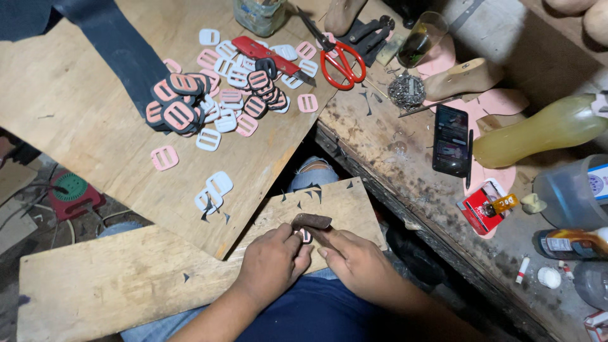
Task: The person uses scissors to trim a small pink and black shoe part, then repeatedly uses a hammer to tap the part on a wooden block. Trimmed pieces are discarded and finished parts are placed on the table.
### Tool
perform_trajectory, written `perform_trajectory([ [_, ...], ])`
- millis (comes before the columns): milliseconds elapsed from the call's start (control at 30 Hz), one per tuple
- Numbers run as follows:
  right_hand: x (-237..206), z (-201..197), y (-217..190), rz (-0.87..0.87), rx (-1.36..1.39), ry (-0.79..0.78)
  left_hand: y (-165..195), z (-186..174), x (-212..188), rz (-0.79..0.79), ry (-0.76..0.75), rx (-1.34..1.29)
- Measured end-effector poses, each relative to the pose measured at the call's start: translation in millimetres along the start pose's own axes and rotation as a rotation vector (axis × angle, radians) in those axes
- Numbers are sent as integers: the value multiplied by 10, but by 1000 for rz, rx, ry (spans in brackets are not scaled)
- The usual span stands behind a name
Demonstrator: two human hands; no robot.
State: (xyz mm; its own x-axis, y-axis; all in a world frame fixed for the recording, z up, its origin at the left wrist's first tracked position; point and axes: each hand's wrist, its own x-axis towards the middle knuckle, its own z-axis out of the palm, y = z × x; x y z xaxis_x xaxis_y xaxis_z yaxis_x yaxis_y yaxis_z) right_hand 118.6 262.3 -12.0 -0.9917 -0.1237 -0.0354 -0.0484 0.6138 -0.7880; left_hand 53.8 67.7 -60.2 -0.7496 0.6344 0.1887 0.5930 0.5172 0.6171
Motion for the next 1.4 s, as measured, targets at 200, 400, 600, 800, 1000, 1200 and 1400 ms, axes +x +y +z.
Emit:
perform_trajectory([
  [200,-72,-52,69,194,65,108,97,37,114,-24,88,28],
  [400,-191,-91,82,130,-41,237,35,43,92,115,159,-6],
  [600,-199,-56,41,235,75,79,-10,87,53,78,101,15],
  [800,-156,-43,68,246,25,11,20,77,63,35,85,18],
  [1000,-166,15,209,616,297,91,72,96,206,-88,48,-16],
  [1200,-183,-24,298,198,129,181,-15,115,246,81,156,-56],
  [1400,-115,-66,325,48,0,169,-121,230,289,13,130,-57],
])
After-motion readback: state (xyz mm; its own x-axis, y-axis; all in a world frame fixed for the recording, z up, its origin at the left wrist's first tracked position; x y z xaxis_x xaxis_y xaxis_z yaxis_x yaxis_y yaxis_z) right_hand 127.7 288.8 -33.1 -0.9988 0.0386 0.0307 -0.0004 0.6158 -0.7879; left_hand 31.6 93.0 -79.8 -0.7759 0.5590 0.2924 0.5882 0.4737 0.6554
